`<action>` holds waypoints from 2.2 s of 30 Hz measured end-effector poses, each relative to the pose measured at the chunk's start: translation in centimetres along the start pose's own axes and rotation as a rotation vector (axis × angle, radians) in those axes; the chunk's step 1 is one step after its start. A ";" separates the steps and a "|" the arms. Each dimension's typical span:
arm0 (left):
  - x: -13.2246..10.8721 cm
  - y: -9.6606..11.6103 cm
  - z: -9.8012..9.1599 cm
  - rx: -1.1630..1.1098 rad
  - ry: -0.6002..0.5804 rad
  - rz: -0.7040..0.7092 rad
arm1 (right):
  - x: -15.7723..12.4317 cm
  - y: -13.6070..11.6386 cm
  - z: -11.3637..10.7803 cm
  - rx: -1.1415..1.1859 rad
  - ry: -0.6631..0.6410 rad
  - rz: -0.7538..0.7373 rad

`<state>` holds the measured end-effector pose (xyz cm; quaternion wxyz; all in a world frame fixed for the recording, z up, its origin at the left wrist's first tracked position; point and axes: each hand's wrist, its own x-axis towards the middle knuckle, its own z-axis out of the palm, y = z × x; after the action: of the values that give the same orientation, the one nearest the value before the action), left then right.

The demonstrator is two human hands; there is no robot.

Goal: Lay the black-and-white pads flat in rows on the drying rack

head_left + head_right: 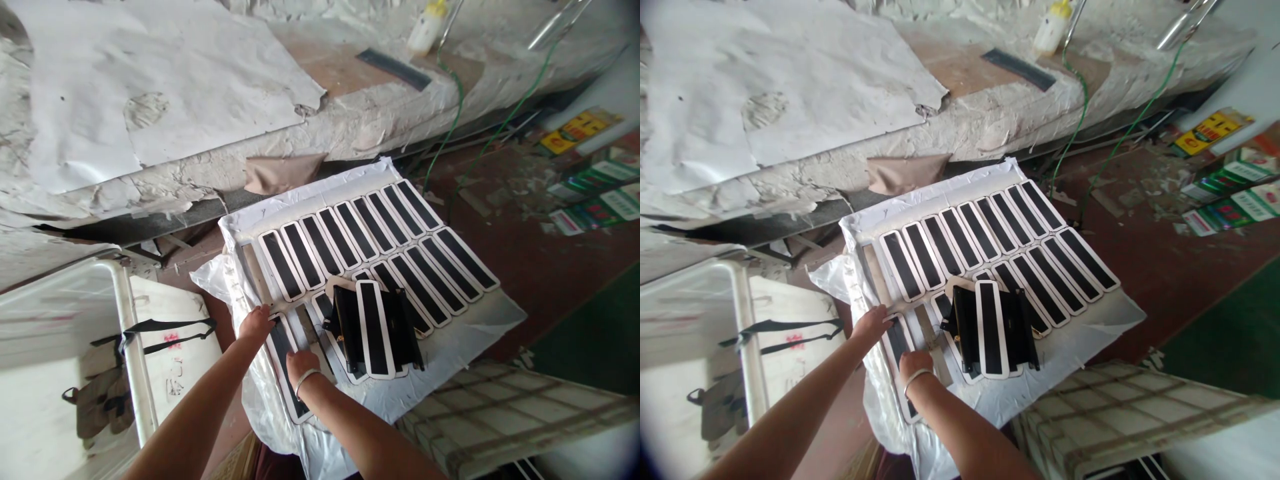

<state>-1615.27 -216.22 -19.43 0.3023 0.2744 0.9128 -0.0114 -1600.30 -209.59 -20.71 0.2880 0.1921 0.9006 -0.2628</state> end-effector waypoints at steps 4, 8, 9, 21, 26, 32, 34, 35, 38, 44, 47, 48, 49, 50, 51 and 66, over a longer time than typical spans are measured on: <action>-0.8 0.9 0.2 0.123 0.107 0.061 | -0.1 0.5 0.0 -0.069 -0.047 -0.086; -2.6 2.2 2.3 0.196 0.129 0.274 | -2.0 1.4 0.2 -0.074 -0.052 -0.142; -3.3 2.5 3.1 0.217 0.112 0.299 | -2.8 1.8 0.2 -0.068 -0.063 -0.155; -9.7 1.6 10.6 0.342 0.194 0.240 | -8.2 12.0 -5.2 -0.017 0.499 0.189; -9.6 0.3 11.6 0.316 0.263 0.275 | -6.6 11.8 -4.7 -0.076 0.327 0.345; -9.7 -0.7 12.0 0.334 0.321 0.355 | -5.7 11.3 -3.6 0.004 0.221 0.380; -9.9 -0.8 12.0 0.346 0.342 0.352 | -6.4 11.8 -4.2 0.110 0.268 0.321; -10.0 -0.8 12.0 0.349 0.347 0.355 | -6.9 12.0 -4.6 0.200 0.301 0.281; -10.4 -0.9 11.8 0.314 0.329 0.403 | -9.0 12.9 -6.5 0.701 0.317 0.132; -10.8 4.1 9.2 -0.491 0.142 0.379 | -13.0 16.6 -9.9 1.756 0.335 -0.039; -11.3 9.5 6.9 -1.201 -0.043 0.310 | -14.3 17.7 -10.4 1.906 0.281 -0.032; -11.5 11.0 6.3 -1.434 -0.134 0.253 | -14.5 17.5 -10.3 1.946 0.239 -0.041; -11.9 12.3 5.8 -1.649 -0.278 0.187 | -14.7 17.2 -9.9 1.991 0.189 -0.047; -12.3 13.1 5.5 -1.823 -0.430 0.127 | -14.7 16.5 -9.4 2.046 0.128 -0.047; -12.9 13.5 5.5 -1.950 -0.564 0.059 | -14.7 15.8 -8.6 2.102 0.061 -0.040; -17.5 6.4 7.1 -1.927 -0.220 -0.427 | -8.2 10.9 3.0 1.299 -0.118 0.083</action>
<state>-1596.47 -220.76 -14.57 0.4707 -0.2614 0.5292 0.6558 -1587.40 -204.34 -21.72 0.1724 0.3469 0.5331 -0.7522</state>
